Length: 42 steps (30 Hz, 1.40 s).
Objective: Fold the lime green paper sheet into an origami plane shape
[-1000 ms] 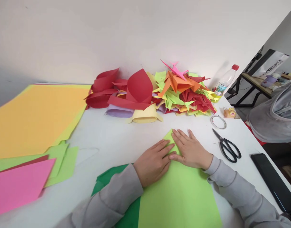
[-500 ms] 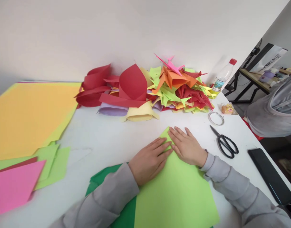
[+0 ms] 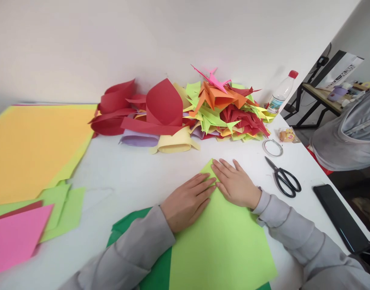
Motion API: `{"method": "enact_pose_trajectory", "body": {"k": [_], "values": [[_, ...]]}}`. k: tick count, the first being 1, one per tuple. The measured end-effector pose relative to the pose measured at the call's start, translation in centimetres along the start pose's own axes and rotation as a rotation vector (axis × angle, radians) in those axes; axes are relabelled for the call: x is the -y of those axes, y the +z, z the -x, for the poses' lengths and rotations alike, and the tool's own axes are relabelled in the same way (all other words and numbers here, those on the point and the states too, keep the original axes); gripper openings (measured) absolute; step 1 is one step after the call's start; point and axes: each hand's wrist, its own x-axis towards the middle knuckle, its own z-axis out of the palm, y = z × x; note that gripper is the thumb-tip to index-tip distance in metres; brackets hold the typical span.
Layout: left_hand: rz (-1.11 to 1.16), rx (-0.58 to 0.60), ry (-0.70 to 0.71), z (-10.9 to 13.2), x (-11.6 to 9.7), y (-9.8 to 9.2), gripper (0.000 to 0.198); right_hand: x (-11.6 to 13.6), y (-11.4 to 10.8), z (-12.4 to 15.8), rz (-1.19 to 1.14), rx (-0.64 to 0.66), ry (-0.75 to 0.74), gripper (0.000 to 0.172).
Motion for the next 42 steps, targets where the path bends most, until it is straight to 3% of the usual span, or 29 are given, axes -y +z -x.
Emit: {"method": "enact_pose_trajectory", "body": {"k": [42], "values": [[-0.016, 0.013, 0.012, -0.25, -0.20, -0.22, 0.034, 0.01, 0.04, 0.08, -0.017, -0.021, -0.001, 0.052]]}}
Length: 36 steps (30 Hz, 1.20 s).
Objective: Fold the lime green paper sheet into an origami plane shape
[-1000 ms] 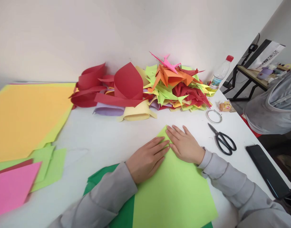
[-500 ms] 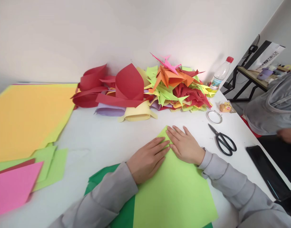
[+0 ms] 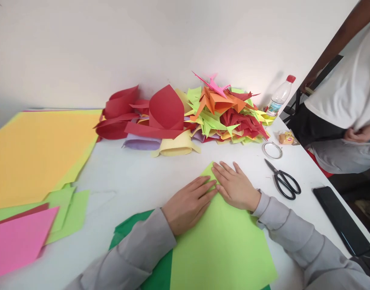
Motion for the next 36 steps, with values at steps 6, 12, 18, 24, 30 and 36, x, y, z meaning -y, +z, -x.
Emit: {"method": "enact_pose_trajectory", "body": {"k": [6, 12, 18, 24, 30, 36], "values": [[0.017, 0.014, -0.018, -0.1, -0.1, -0.1, 0.031, 0.1, -0.2, -0.1, -0.006, 0.014, 0.016, 0.053], [0.013, 0.039, -0.028, -0.3, -0.2, -0.4, 0.026, 0.6, -0.7, -0.5, 0.018, 0.013, 0.035, 0.058], [0.051, 0.072, -0.051, -0.4, -0.4, -0.4, 0.026, 1.0, -1.1, -1.0, 0.012, 0.031, 0.052, 0.062], [0.084, 0.084, -0.059, -0.5, -0.4, -0.4, 0.027, 1.0, -1.1, -1.5, 0.001, 0.034, 0.089, 0.065], [0.073, 0.068, -0.053, -0.4, -0.3, -0.3, 0.028, 0.7, -0.9, -1.8, -0.025, 0.046, 0.124, 0.073], [0.062, 0.075, -0.057, -0.4, -0.4, -0.4, 0.028, 0.6, -0.7, -1.7, -0.025, 0.063, 0.140, 0.074]]}}
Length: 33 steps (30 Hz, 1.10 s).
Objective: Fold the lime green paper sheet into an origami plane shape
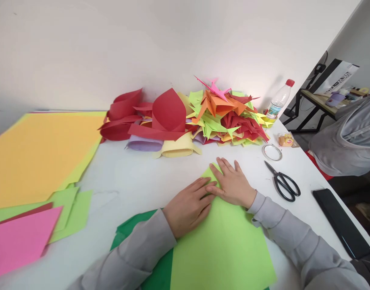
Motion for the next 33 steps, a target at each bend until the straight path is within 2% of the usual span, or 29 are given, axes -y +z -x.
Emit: {"method": "enact_pose_trajectory", "body": {"k": [16, 23, 33], "values": [[-0.011, -0.049, 0.010, 0.19, 0.04, 0.21, 0.027, -0.12, 0.25, 0.07, 0.007, -0.009, -0.017, 0.075], [0.001, -0.031, 0.017, 0.12, -0.04, -0.09, 0.028, -0.13, 0.38, 0.10, 0.001, -0.020, -0.014, 0.075], [0.000, -0.023, 0.022, 0.39, 0.25, 0.33, 0.040, -0.25, 0.80, 0.21, 0.009, -0.064, -0.001, 0.052]]}}
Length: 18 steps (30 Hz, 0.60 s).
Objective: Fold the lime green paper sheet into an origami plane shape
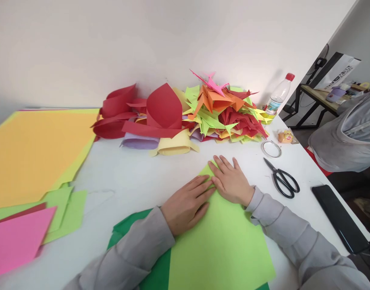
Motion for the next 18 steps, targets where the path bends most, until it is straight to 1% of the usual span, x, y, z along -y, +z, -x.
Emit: {"method": "enact_pose_trajectory", "body": {"k": [7, 12, 18], "values": [[-0.013, -0.005, 0.000, 0.2, 0.1, 0.2, 0.041, -0.1, 0.2, -0.1, -0.014, -0.014, 0.008, 0.051], [0.020, -0.040, -0.007, 0.5, 0.2, 0.7, 0.041, -0.1, 0.2, -0.1, -0.014, -0.017, 0.003, 0.052], [0.054, -0.051, -0.026, 0.8, 0.3, 1.2, 0.045, 0.0, 0.3, 0.0, -0.010, -0.030, 0.009, 0.052]]}}
